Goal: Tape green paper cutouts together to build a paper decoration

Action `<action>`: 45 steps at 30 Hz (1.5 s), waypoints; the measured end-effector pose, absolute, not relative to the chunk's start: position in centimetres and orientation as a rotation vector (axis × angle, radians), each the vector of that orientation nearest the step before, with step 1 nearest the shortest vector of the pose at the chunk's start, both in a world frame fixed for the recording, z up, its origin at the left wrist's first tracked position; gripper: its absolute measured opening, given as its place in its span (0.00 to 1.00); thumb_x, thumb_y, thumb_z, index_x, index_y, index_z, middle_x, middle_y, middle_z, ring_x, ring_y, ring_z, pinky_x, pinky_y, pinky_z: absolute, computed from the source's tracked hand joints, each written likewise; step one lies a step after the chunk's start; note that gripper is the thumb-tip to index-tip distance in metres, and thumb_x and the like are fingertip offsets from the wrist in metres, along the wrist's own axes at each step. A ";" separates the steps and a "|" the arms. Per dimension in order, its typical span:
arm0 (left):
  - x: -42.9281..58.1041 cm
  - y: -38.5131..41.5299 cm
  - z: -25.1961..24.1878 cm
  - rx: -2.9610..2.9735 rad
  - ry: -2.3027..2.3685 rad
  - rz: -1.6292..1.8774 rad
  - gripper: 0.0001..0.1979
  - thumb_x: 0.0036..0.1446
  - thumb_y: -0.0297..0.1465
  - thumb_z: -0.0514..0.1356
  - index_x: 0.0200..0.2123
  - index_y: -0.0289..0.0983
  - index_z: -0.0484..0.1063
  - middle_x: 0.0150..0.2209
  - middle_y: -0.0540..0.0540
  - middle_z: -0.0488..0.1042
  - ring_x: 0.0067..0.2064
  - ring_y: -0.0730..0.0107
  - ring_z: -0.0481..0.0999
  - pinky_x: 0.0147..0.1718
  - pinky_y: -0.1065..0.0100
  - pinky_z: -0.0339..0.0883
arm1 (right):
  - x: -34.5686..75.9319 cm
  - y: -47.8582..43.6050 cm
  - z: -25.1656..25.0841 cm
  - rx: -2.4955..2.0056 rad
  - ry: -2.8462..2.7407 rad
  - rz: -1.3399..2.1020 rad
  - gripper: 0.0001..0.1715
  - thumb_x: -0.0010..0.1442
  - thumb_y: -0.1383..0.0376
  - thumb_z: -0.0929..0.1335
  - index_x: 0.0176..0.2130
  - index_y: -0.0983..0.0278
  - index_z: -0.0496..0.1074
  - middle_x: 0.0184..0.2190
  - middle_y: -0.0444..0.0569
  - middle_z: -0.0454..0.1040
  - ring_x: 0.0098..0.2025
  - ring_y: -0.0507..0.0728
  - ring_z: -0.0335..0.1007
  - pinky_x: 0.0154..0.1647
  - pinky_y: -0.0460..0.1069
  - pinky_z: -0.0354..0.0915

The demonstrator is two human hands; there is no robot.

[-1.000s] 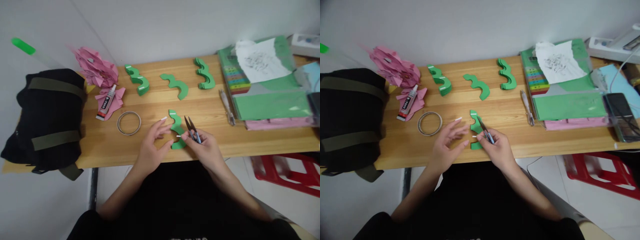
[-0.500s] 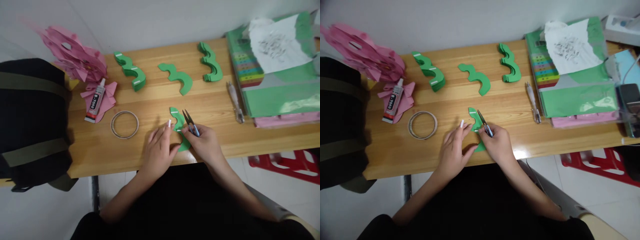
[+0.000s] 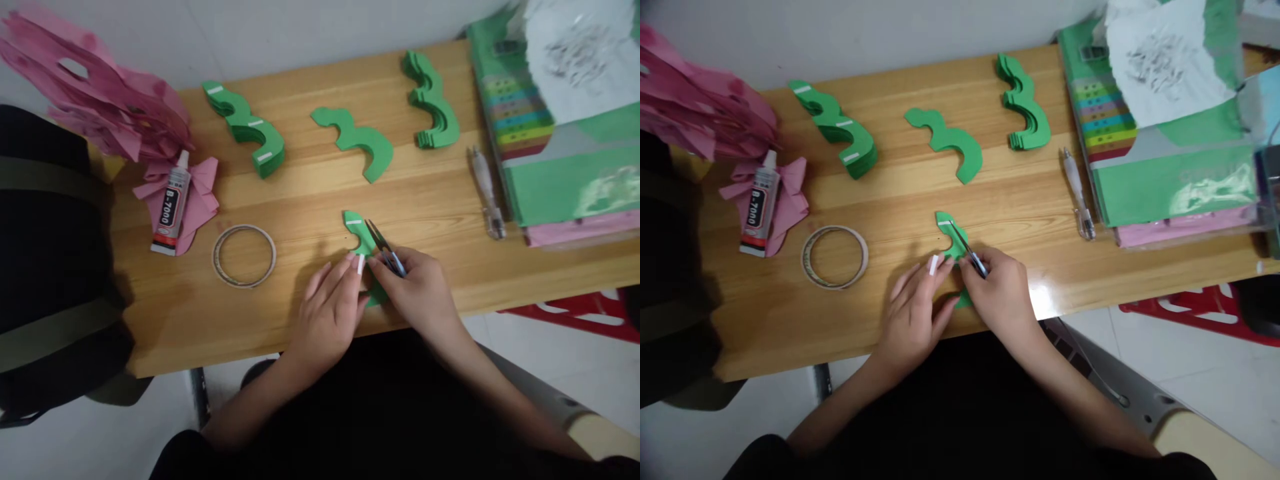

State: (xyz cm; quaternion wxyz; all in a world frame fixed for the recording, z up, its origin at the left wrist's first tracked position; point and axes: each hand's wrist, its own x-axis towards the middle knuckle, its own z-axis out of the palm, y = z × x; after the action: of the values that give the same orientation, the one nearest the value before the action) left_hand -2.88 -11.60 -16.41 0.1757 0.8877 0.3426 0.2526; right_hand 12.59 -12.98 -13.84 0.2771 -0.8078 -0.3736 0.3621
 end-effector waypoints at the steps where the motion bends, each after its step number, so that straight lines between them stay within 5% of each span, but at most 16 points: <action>1: -2.9 -11.7 -16.5 2.538 0.953 0.726 0.30 0.66 0.27 0.56 0.66 0.27 0.48 0.53 0.36 0.76 0.58 0.61 0.74 0.58 0.59 0.65 | 12.5 -13.0 -13.8 -2.182 -1.016 0.960 0.12 0.54 0.59 0.67 0.23 0.63 0.70 0.19 0.45 0.72 0.22 0.53 0.65 0.25 0.48 0.57; 10: -2.7 -11.6 -16.4 2.725 0.948 0.699 0.25 0.65 0.25 0.56 0.62 0.22 0.54 0.52 0.35 0.77 0.55 0.60 0.77 0.54 0.60 0.67 | 13.1 -12.0 -13.1 -2.408 -1.092 0.831 0.15 0.47 0.59 0.72 0.19 0.61 0.65 0.16 0.44 0.68 0.20 0.53 0.62 0.24 0.48 0.54; 16: -3.2 -11.1 -15.9 2.294 0.939 0.690 0.24 0.63 0.23 0.56 0.61 0.33 0.59 0.53 0.38 0.76 0.56 0.59 0.74 0.56 0.55 0.68 | 15.3 -12.8 -13.5 -2.159 -0.956 0.954 0.07 0.48 0.62 0.71 0.25 0.62 0.70 0.21 0.43 0.71 0.25 0.53 0.65 0.29 0.48 0.59; 23: -3.9 -11.8 -14.5 1.546 0.825 0.840 0.14 0.62 0.27 0.59 0.50 0.42 0.73 0.46 0.45 0.73 0.49 0.67 0.76 0.51 0.62 0.73 | 14.3 -15.2 -11.8 -1.670 -0.773 1.189 0.16 0.53 0.53 0.71 0.24 0.62 0.70 0.15 0.35 0.54 0.18 0.47 0.48 0.21 0.46 0.53; 31: -3.5 -14.0 -14.0 2.115 0.904 0.847 0.15 0.61 0.24 0.58 0.50 0.40 0.71 0.46 0.44 0.71 0.48 0.65 0.74 0.48 0.61 0.71 | 13.0 -16.8 -11.4 -1.658 -0.830 1.171 0.11 0.46 0.59 0.74 0.25 0.64 0.74 0.22 0.42 0.71 0.25 0.50 0.62 0.27 0.46 0.60; 40: -5.8 -14.6 -16.0 2.526 1.072 0.807 0.13 0.61 0.25 0.57 0.49 0.35 0.71 0.46 0.40 0.77 0.48 0.58 0.76 0.48 0.55 0.70 | 12.5 -18.8 -13.5 -1.787 -0.746 1.132 0.14 0.52 0.56 0.72 0.26 0.64 0.72 0.16 0.36 0.57 0.18 0.47 0.47 0.20 0.46 0.51; 45: -6.5 -14.5 -16.5 2.631 0.799 0.790 0.15 0.60 0.24 0.57 0.50 0.34 0.72 0.52 0.37 0.77 0.56 0.55 0.73 0.52 0.55 0.67 | 11.5 -18.4 -13.6 -1.832 -0.846 1.157 0.14 0.53 0.57 0.70 0.24 0.64 0.71 0.16 0.37 0.58 0.19 0.47 0.49 0.22 0.46 0.51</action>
State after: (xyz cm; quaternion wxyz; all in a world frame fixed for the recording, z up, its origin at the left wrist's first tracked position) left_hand -6.50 -14.53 -16.51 0.1398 0.9106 0.2765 0.2734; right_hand 11.51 -18.44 -13.59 0.3966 -0.7230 -0.3338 0.4568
